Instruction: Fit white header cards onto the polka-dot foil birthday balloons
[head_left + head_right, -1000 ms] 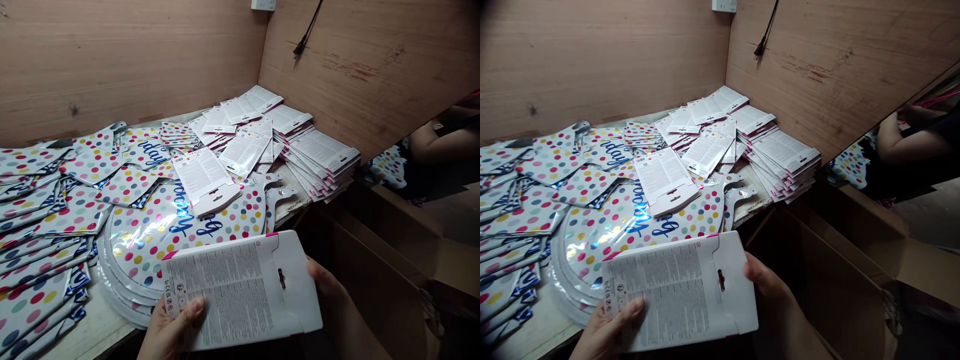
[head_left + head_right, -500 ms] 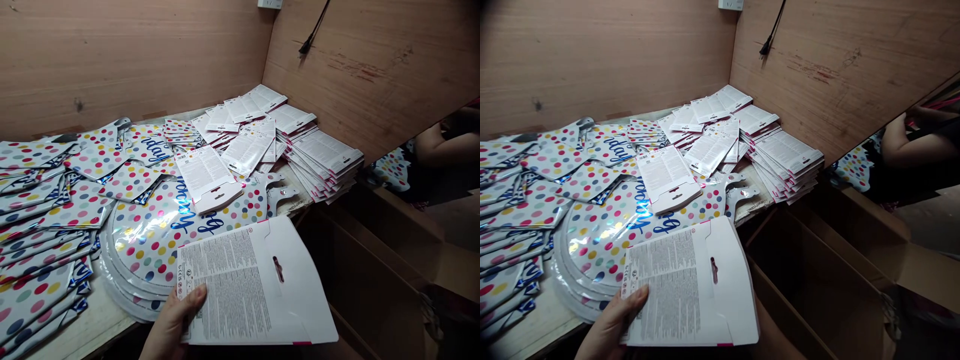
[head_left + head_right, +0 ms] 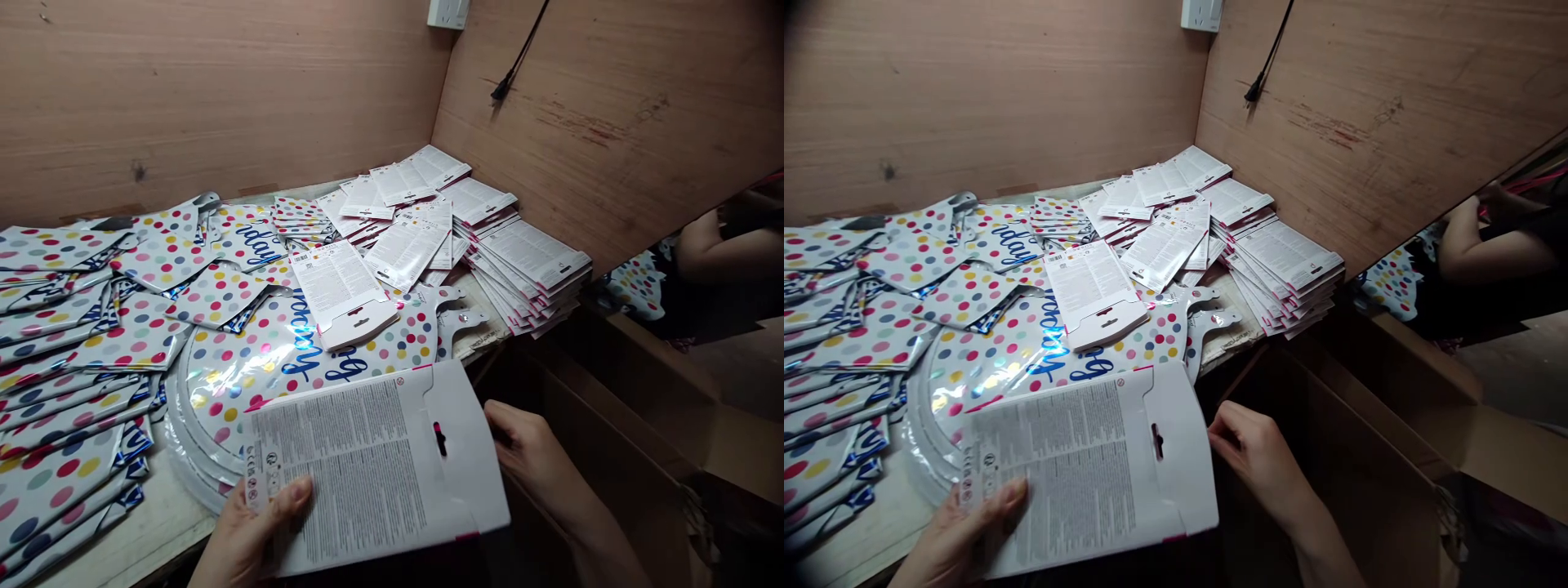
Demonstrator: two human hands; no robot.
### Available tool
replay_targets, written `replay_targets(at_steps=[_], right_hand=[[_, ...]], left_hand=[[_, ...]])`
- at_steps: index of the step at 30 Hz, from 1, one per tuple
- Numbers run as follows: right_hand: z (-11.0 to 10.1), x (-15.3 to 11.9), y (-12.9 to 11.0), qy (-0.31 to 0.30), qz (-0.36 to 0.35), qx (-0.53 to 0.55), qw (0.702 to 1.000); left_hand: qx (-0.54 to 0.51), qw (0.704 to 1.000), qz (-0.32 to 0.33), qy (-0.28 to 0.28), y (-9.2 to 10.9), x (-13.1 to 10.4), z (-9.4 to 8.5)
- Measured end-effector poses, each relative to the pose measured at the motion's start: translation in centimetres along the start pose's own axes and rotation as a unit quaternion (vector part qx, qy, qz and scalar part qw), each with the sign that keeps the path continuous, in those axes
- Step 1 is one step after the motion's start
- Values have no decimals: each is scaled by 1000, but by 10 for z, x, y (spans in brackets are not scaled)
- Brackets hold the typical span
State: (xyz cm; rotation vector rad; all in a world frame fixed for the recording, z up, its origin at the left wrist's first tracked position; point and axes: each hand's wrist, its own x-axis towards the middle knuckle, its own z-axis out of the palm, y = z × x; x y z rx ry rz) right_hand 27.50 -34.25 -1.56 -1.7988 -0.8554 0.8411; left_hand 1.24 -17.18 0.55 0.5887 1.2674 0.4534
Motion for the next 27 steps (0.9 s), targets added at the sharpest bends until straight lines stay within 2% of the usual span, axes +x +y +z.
replay_targets(at_steps=[2, 3, 5, 7, 9, 11, 16, 19, 21, 25, 27], right_hand=[[0, 3, -6, 4, -7, -26, 1000], [3, 4, -9, -5, -4, 2, 1000], [13, 3, -13, -48, 20, 130, 990], [25, 3, -18, -83, 68, 262, 959], [35, 5, -21, -82, 112, 345, 928], [42, 7, -22, -75, 140, 397, 904], [50, 10, -24, -110, 181, 513, 832], [56, 9, -26, -107, 198, 563, 795], [59, 11, -27, -103, 200, 569, 791], [62, 19, -27, -88, 196, 529, 821], [63, 22, -25, -94, 201, 537, 814]], left_hand=[[12, 1000, 16, 14, 2, 0, -3], [16, 1000, 19, 15, 2, -1, -3], [25, 999, 25, 16, 2, -1, -4], [32, 999, 36, 20, 0, 0, -4], [29, 998, 50, 28, -2, 0, -4], [22, 997, 59, 35, -3, 1, -4], [23, 998, 46, 30, -3, 3, -6], [16, 998, 48, 30, -2, 5, -7], [21, 997, 62, 38, -2, 6, -9], [49, 990, 115, 63, -2, 10, -18], [59, 988, 130, 62, -2, 15, -23]])
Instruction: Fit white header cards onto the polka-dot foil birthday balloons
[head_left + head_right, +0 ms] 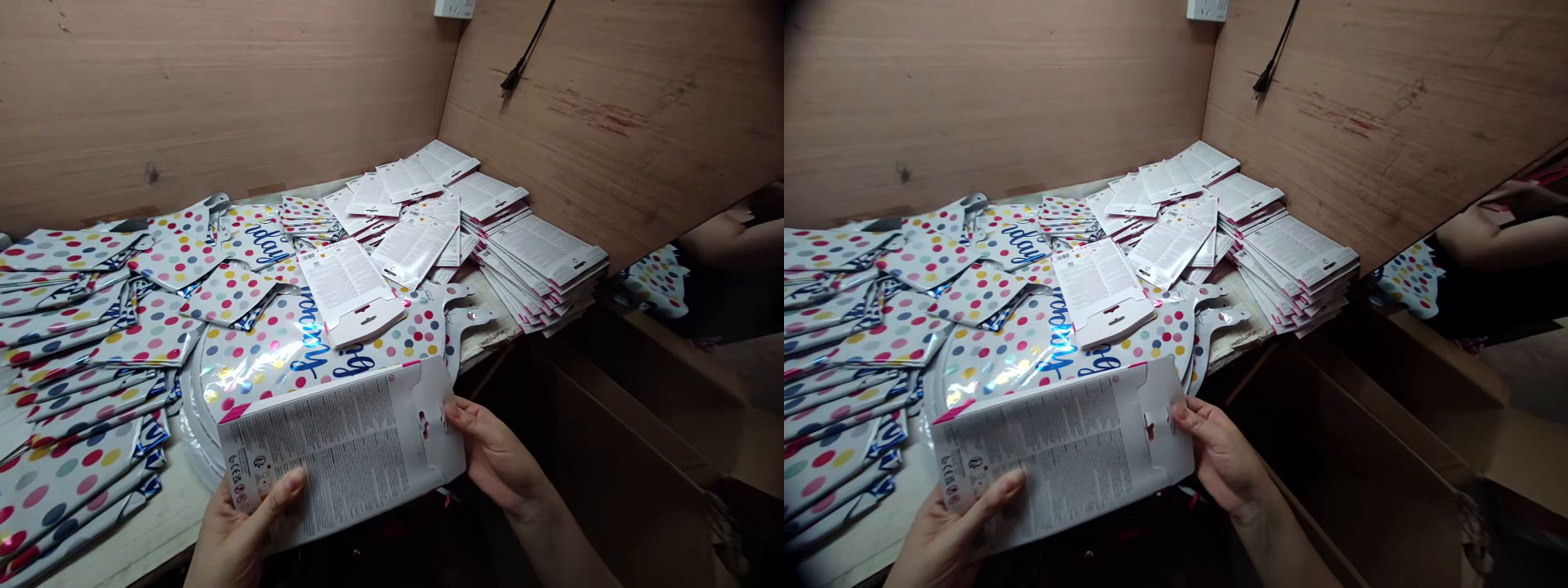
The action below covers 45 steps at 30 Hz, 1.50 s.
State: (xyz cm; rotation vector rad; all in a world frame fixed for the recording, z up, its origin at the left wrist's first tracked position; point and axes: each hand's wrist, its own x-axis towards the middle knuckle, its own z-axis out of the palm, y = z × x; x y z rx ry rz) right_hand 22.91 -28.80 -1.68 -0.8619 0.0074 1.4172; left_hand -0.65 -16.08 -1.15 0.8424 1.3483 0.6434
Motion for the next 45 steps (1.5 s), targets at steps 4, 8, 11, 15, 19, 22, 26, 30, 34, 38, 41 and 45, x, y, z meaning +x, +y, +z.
replay_targets(at_steps=[4, 8, 11, 15, 19, 22, 26, 30, 34, 38, 41, 45], right_hand=[[-6, 3, 8, -25, 22, 48, 998], [-8, -1, 10, -33, -6, 10, 999], [-8, -6, 5, -62, -56, -105, 991], [-9, -10, 3, -13, -140, -272, 952], [-12, -8, 7, 115, -339, -451, 818], [-9, -5, 11, 184, -462, -561, 662], [-5, -1, 17, 214, -481, -678, 514], [-8, 2, 14, 184, -450, -673, 558], [-17, 1, 5, 59, -439, -593, 673], [-30, -8, -2, 76, -451, -437, 774], [-46, -18, -17, 100, -371, -459, 801], [-54, -24, -35, 73, -274, -574, 768]], left_hand=[[0, 999, -20, -27, -3, 7, -4], [-4, 1000, 10, 2, -3, 3, 1], [8, 1000, 14, -3, -4, -2, 4], [-3, 1000, -1, -16, -3, -9, 7], [-15, 1000, -3, -2, 0, -16, 12], [-26, 1000, 6, 11, 2, -21, 16], [-33, 999, -7, 27, 2, -22, 18], [-29, 999, -16, 30, 1, -18, 18], [-48, 998, -37, 21, 1, -15, 25], [-66, 997, -22, 21, -2, -9, 26], [-72, 997, -24, 22, -3, -3, 17], [-66, 998, 3, 19, -2, 0, 8]])
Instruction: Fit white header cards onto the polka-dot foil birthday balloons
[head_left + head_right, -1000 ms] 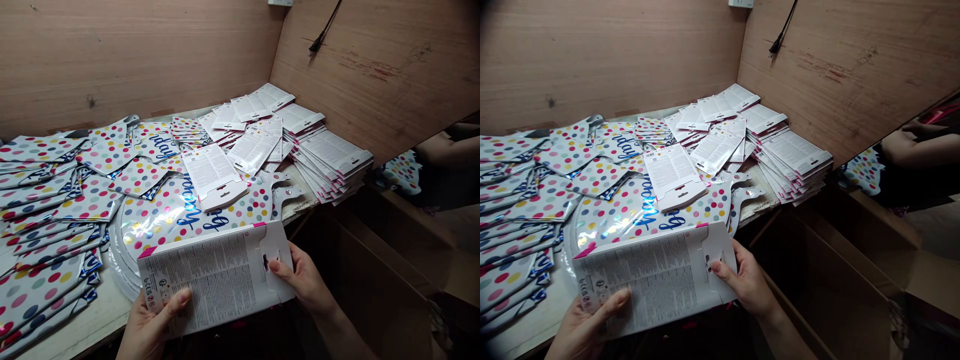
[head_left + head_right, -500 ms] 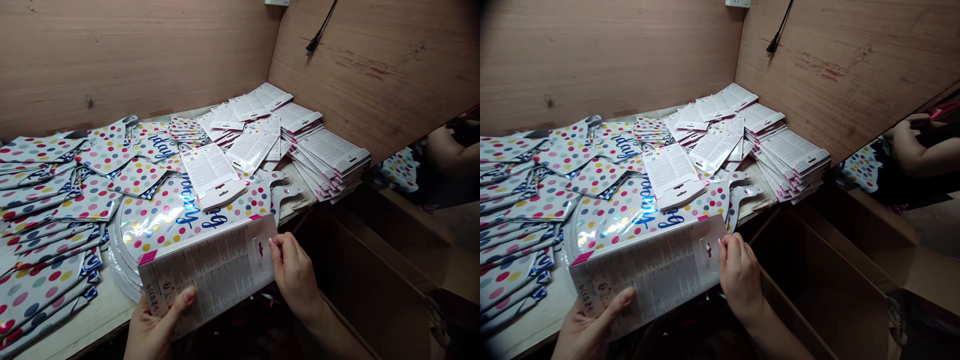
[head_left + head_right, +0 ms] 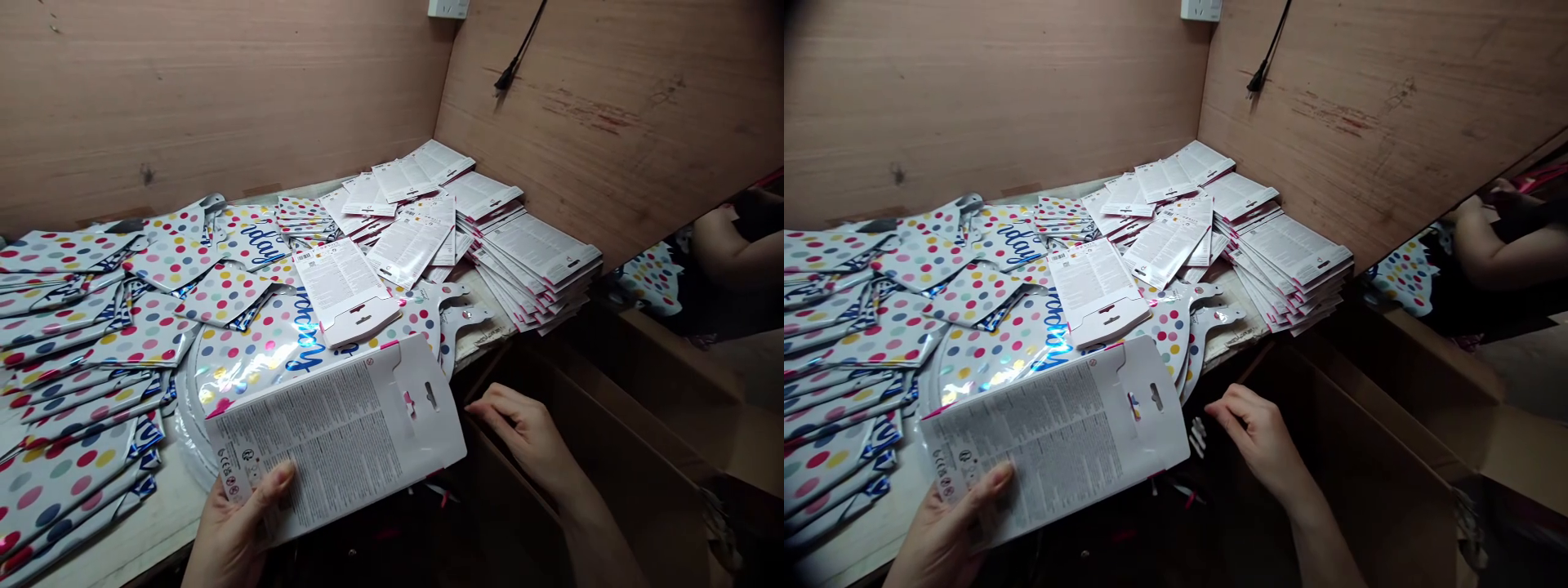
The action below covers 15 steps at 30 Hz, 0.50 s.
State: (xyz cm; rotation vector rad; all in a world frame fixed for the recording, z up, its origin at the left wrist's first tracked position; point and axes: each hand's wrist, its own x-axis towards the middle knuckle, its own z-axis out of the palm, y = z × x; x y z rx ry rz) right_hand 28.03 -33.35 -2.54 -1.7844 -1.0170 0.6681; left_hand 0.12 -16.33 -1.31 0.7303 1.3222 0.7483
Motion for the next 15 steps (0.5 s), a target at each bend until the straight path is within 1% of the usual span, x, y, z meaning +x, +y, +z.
replay_targets(at_steps=[2, 4, 6, 8, 10, 13, 15], right_hand=[[3, 3, -9, -20, 7, 83, 996], [12, 6, -22, -62, 29, 194, 979], [21, 10, -33, -100, 55, 257, 960], [26, 13, -38, -116, 75, 275, 951], [25, 15, -38, -142, 83, 292, 942], [21, 15, -35, -176, 80, 298, 935], [21, 15, -34, -185, 77, 294, 934]], left_hand=[[7, 1000, -2, -1, 2, -3, 1], [19, 1000, -3, -4, 4, -7, 4], [34, 999, 2, -9, 4, -10, 6], [46, 999, 11, -17, 4, -12, 5], [55, 998, 15, -24, 3, -12, 2], [68, 997, 23, -26, 2, -8, -3], [73, 996, 36, -21, 2, -7, -5]])
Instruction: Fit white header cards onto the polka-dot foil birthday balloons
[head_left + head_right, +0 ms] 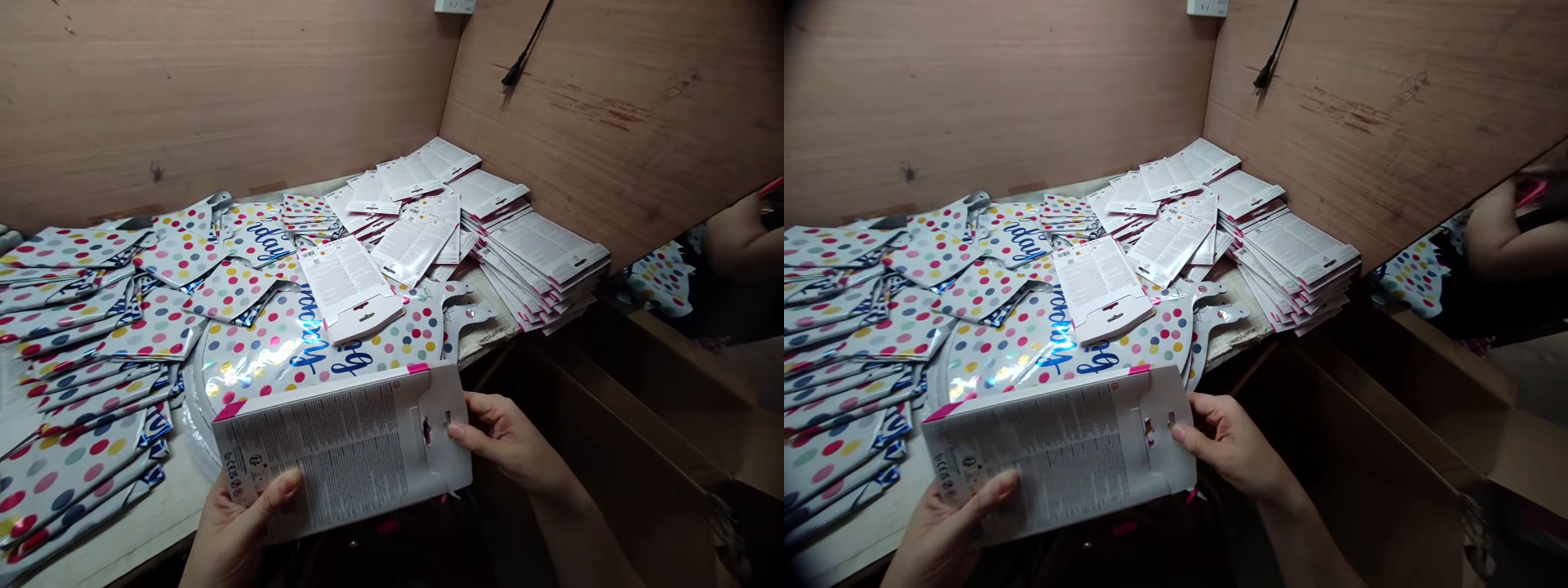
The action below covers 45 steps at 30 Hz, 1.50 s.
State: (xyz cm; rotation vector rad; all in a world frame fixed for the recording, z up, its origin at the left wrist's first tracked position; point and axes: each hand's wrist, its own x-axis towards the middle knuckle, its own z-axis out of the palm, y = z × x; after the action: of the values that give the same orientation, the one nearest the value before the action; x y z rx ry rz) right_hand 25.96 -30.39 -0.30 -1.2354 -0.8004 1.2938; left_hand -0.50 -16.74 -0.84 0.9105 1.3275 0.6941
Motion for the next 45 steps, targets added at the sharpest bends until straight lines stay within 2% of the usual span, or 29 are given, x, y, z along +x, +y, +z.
replay_targets(at_steps=[6, 11, 16, 20, 23, 26, 28, 30, 33, 37, 41, 43, 45], right_hand=[[6, -1, 5, 54, 3, 15, 998], [3, -6, 10, 37, -4, -11, 999], [10, -4, 15, 109, 3, -35, 993], [11, 1, 20, 169, 23, -53, 984], [3, -1, 22, 156, 22, -39, 987], [-4, -10, 19, 87, 41, 22, 995], [-3, -16, 17, 57, 66, 112, 990], [2, -19, 16, 84, 65, 198, 974], [16, -17, 18, 138, 64, 271, 951], [29, -12, 14, 135, 96, 309, 937], [28, -13, 6, 127, 80, 215, 965], [18, -15, 9, 130, 60, 115, 983], [0, -16, 17, 150, 31, -32, 988]], left_hand=[[25, 999, 41, 13, -1, -2, 1], [27, 999, 38, 21, -1, -3, 1], [40, 998, 46, 18, -4, -5, 4], [16, 1000, 24, 4, -2, -14, 15], [-13, 1000, -9, -2, 4, -20, 24], [-25, 998, -50, -23, 7, -18, 26], [-32, 995, -84, -48, 6, -13, 26], [-48, 990, -108, -71, 5, -8, 25], [-70, 986, -123, -88, 2, -3, 25], [-84, 981, -141, -99, 0, 2, 25], [-92, 979, -155, -90, -5, 7, 20], [-89, 976, -171, -100, -8, 9, 15], [-89, 973, -175, -117, -7, 10, 9]])
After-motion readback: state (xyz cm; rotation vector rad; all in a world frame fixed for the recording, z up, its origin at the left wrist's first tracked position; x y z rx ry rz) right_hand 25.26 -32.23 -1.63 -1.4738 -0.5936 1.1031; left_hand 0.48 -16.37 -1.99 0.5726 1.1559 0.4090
